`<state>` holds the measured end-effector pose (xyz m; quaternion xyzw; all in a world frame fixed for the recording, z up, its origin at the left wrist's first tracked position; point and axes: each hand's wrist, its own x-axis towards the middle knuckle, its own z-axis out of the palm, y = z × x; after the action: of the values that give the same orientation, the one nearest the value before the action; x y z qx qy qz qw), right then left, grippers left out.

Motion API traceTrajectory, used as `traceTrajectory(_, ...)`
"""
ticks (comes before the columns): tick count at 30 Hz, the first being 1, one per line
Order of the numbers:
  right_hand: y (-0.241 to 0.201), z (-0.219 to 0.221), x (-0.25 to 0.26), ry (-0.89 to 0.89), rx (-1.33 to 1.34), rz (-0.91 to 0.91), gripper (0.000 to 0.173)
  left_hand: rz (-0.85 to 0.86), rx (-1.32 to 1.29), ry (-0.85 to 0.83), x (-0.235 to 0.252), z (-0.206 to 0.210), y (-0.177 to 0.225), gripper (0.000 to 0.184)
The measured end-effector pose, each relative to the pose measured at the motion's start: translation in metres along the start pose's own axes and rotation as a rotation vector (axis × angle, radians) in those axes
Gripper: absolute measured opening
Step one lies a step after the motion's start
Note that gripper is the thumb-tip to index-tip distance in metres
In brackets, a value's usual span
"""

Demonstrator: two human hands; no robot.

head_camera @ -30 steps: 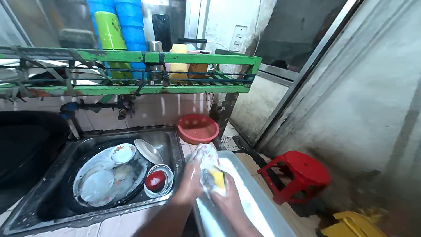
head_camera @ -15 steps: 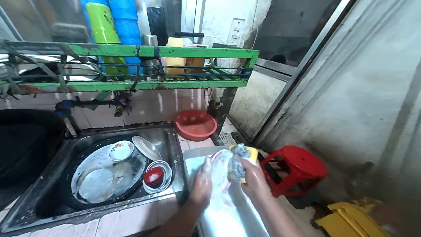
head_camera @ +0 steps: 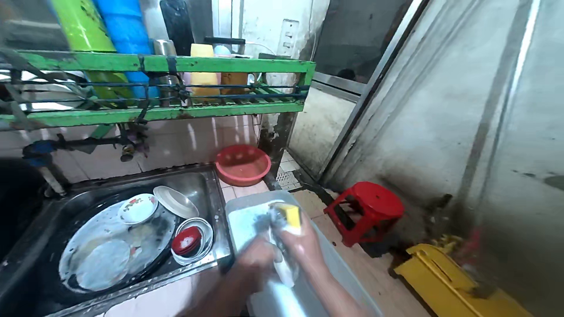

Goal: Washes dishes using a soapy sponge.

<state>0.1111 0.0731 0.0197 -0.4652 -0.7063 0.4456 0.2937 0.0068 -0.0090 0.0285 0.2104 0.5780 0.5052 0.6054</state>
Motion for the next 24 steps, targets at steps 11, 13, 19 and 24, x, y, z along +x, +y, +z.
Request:
traceTrajectory(11, -0.012, -0.019, -0.002, 0.020, -0.020, -0.122, 0.069, 0.058, 0.065, -0.163, -0.016, -0.010, -0.016, 0.041)
traceTrajectory(13, -0.010, -0.003, -0.015, -0.007, -0.031, -0.401, 0.069, 0.030, 0.012, -0.171, -0.019, -0.012, -0.006, 0.029)
traceTrajectory(19, 0.003, -0.001, 0.010, 0.167, 0.166, 0.085, 0.065, 0.226, -0.369, 0.030, -0.013, 0.009, -0.003, 0.040)
traceTrajectory(24, 0.012, 0.038, -0.016, 0.185, 0.549, -0.060, 0.056, 0.560, 0.045, 0.283, -0.006, 0.032, -0.009, 0.045)
